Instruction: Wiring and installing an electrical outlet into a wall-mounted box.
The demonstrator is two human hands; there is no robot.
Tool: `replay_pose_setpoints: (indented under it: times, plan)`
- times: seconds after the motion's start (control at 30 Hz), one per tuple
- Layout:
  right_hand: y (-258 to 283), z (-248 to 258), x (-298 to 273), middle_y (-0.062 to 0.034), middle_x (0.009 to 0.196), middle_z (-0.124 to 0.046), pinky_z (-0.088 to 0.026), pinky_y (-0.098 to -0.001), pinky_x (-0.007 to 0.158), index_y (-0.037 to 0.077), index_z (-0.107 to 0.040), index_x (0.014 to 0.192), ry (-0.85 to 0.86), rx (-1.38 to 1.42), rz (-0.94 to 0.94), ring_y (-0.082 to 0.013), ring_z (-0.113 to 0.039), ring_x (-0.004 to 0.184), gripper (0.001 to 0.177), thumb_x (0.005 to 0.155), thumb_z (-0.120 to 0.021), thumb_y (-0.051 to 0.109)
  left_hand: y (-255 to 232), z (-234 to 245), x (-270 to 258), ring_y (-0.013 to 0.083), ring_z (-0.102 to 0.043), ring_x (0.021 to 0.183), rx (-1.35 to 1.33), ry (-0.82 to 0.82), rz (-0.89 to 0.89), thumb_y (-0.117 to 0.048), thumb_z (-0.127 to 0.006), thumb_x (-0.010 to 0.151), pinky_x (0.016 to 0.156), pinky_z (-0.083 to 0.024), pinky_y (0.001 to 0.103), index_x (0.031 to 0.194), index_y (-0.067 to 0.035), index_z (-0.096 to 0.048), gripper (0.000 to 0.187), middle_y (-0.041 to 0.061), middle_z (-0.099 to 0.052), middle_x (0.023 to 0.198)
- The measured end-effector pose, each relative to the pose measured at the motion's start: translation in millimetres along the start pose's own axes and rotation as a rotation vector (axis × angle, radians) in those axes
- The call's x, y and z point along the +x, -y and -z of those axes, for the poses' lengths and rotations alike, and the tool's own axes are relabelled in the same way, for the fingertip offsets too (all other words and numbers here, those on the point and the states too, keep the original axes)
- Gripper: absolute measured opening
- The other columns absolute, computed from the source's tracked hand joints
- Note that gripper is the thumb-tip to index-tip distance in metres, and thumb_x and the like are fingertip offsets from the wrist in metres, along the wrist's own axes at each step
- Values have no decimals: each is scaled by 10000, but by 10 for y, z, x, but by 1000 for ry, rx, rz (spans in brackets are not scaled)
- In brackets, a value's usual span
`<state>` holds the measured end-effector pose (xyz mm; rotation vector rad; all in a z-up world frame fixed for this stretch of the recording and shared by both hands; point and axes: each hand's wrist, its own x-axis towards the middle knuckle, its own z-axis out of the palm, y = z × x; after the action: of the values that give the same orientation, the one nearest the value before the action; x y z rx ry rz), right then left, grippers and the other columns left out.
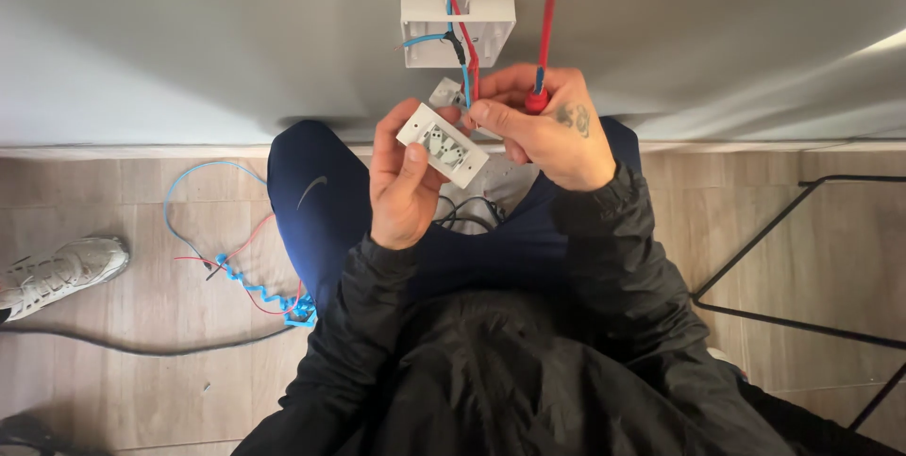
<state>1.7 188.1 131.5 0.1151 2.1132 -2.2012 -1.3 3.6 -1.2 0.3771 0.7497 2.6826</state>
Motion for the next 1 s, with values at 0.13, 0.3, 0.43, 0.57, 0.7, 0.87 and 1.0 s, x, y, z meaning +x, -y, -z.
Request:
replay_pose_setpoints:
  times: [0.13, 0.3, 0.43, 0.57, 0.7, 0.87, 1.0]
  plan:
    - [18, 5, 18, -79, 905, -772, -391, -206, 461, -31, -703, 1058, 16, -34, -49, -32, -500, 518, 172, 934, -732, 84, 62, -19, 22, 325, -642, 1281, 67, -4, -63, -184, -580, 1111, 1016, -604, 505, 1526, -120, -371, 469, 216, -543, 1500]
    - [-4, 24, 61, -32, 836, -721, -386, -215, 448, -15, -714, 1018, 2, -171, -17, -39, -507, 499, 170, 918, -776, 109, 112, -52, 48, 322, -643, 1275, 82, -11, -85, -166, -590, 1102, 1017, -606, 504, 1503, -123, -359, 465, 214, -526, 1508]
    - [-2, 36, 80, -9, 776, -698, -389, -224, 444, -1, -728, 983, -1, -216, -20, -40, -507, 495, 145, 901, -785, 104, 147, -104, 70, 317, -647, 1259, 51, -37, -106, -154, -583, 1100, 1003, -612, 522, 1483, -122, -366, 441, 216, -540, 1480]
    - [-49, 35, 82, -6, 774, -696, -399, -219, 463, -1, -720, 991, 4, -245, 35, -36, -514, 520, 142, 915, -789, 98, 181, -112, 96, 316, -657, 1231, 10, -48, -100, -159, -566, 1106, 989, -614, 532, 1472, -123, -374, 415, 215, -563, 1453]
    - [-27, 13, 88, -8, 761, -694, -405, -218, 456, 2, -723, 977, -24, -279, 15, -35, -519, 518, 136, 904, -795, 90, 216, -92, 110, 310, -670, 1204, -76, -63, -43, -213, -523, 1124, 952, -621, 520, 1444, -123, -388, 360, 199, -594, 1403]
    - [60, -5, 76, -5, 773, -727, -396, -214, 449, 0, -708, 957, 13, -284, 3, -33, -520, 511, 112, 908, -759, 87, 209, -106, 120, 275, -685, 1153, -151, -124, 59, -325, -457, 1130, 862, -629, 468, 1419, -134, -419, 348, 149, -629, 1301]
    - [75, -24, 72, -22, 759, -673, -389, -216, 458, -12, -694, 957, 44, -209, -5, -39, -522, 524, 126, 919, -755, 92, 212, -64, 108, 229, -667, 986, -309, -102, 262, -445, -427, 1129, 753, -607, 383, 1386, -121, -501, 420, 129, -661, 1133]
